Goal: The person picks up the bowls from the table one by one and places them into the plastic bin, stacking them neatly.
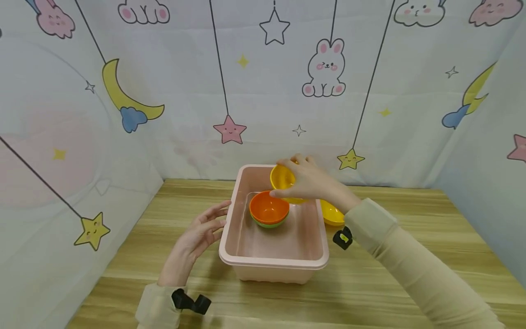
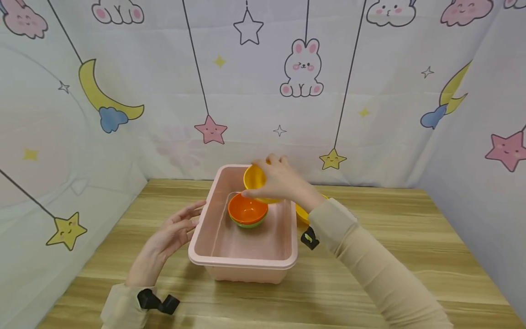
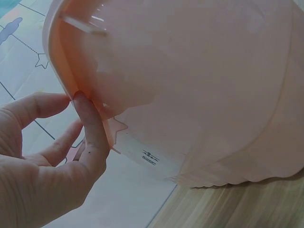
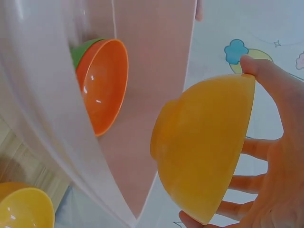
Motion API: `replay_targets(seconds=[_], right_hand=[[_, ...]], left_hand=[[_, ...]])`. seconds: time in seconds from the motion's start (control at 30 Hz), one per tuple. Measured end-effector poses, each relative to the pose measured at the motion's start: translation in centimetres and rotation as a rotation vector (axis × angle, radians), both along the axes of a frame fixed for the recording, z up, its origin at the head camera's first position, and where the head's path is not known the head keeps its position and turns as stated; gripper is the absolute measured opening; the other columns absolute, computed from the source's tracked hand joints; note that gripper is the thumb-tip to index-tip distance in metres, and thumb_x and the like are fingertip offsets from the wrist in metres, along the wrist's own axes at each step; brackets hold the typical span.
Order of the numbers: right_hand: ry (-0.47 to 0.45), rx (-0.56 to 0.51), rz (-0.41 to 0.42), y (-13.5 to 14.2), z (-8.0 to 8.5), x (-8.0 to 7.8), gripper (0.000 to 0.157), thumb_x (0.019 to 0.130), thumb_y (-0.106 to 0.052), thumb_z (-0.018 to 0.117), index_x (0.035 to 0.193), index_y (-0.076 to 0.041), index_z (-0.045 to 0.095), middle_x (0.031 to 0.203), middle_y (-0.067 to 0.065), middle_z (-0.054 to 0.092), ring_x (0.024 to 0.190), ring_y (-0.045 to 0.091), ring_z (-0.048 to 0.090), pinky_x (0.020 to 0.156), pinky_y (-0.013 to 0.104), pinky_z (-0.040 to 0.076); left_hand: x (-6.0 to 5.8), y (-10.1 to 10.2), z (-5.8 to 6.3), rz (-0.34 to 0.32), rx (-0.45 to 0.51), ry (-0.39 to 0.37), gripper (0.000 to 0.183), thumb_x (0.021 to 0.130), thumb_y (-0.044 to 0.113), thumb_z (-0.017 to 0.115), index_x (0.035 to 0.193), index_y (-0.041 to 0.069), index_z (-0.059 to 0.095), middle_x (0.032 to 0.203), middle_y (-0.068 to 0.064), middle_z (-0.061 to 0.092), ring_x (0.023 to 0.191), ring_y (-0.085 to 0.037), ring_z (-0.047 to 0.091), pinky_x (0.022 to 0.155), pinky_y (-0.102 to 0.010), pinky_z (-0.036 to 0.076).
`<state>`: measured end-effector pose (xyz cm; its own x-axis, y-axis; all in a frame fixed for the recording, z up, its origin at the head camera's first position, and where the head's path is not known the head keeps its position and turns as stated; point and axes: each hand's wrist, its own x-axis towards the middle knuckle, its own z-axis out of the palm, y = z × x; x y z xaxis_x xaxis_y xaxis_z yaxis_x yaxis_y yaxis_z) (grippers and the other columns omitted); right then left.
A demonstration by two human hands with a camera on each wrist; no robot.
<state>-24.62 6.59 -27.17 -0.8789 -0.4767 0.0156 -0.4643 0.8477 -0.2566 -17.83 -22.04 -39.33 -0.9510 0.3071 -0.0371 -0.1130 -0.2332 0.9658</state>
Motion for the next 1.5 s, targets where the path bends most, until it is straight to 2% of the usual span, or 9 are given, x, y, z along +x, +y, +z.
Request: replay_targets(seconds=[0.37, 0.7, 1.07, 1.3, 1.5], right_hand=[[-0.012, -0.049, 0.002, -1.8, -0.5, -0.9, 0.088, 0.074, -0.073, 0.061, 0.147, -0.029, 0.036, 0.144, 0.013, 0.037, 0.129, 0.037, 0.035, 0.098, 0.060, 0.044], [-0.006, -0.039, -0.054, -2.7, -1.3, -1.7, 0.087, 0.074, -0.072, 0.060, 0.146, -0.030, 0.037, 0.144, 0.011, 0.038, 0.127, 0.036, 0.036, 0.095, 0.060, 0.046], [-0.041, -0.073, -0.077, -3.3, -2.0, -2.3, 0.088, 0.075, -0.071, 0.061, 0.148, -0.029, 0.035, 0.146, 0.013, 0.036, 0.129, 0.037, 0.033, 0.096, 0.060, 0.045], [-0.049, -0.070, -0.081, -3.5, -2.4, -2.6, 0.089, 0.075, -0.071, 0.061, 0.148, -0.028, 0.034, 0.147, 0.013, 0.035, 0.129, 0.037, 0.033, 0.097, 0.058, 0.045], [-0.032, -0.061, -0.074, -3.9, -2.9, -3.0, 0.089, 0.074, -0.072, 0.062, 0.148, -0.028, 0.035, 0.146, 0.013, 0.036, 0.126, 0.038, 0.035, 0.096, 0.057, 0.046]], left_hand=[[-0.1, -0.1, 0.0, -0.006, 0.010, 0.013, 0.046, 0.094, 0.001, 0.051, 0.137, 0.017, 0.048, 0.122, 0.005, 0.051, 0.107, -0.008, 0.060, 0.087, -0.026, 0.054], [0.0, -0.1, 0.1, -0.004, 0.010, 0.014, 0.049, 0.094, 0.001, 0.050, 0.141, 0.012, 0.045, 0.121, 0.004, 0.051, 0.106, -0.008, 0.060, 0.086, -0.025, 0.054], [0.1, -0.2, 0.0, -0.005, -0.001, 0.038, 0.045, 0.094, 0.001, 0.051, 0.136, 0.017, 0.050, 0.121, 0.004, 0.051, 0.104, -0.007, 0.061, 0.086, -0.025, 0.054], [0.0, 0.0, -0.1, 0.003, -0.002, 0.012, 0.052, 0.093, 0.001, 0.051, 0.143, 0.009, 0.041, 0.123, 0.004, 0.051, 0.106, -0.008, 0.060, 0.087, -0.026, 0.054], [0.0, 0.0, -0.1, -0.002, -0.001, 0.007, 0.053, 0.094, 0.001, 0.050, 0.145, 0.008, 0.038, 0.123, 0.004, 0.050, 0.107, -0.008, 0.060, 0.087, -0.026, 0.054]])
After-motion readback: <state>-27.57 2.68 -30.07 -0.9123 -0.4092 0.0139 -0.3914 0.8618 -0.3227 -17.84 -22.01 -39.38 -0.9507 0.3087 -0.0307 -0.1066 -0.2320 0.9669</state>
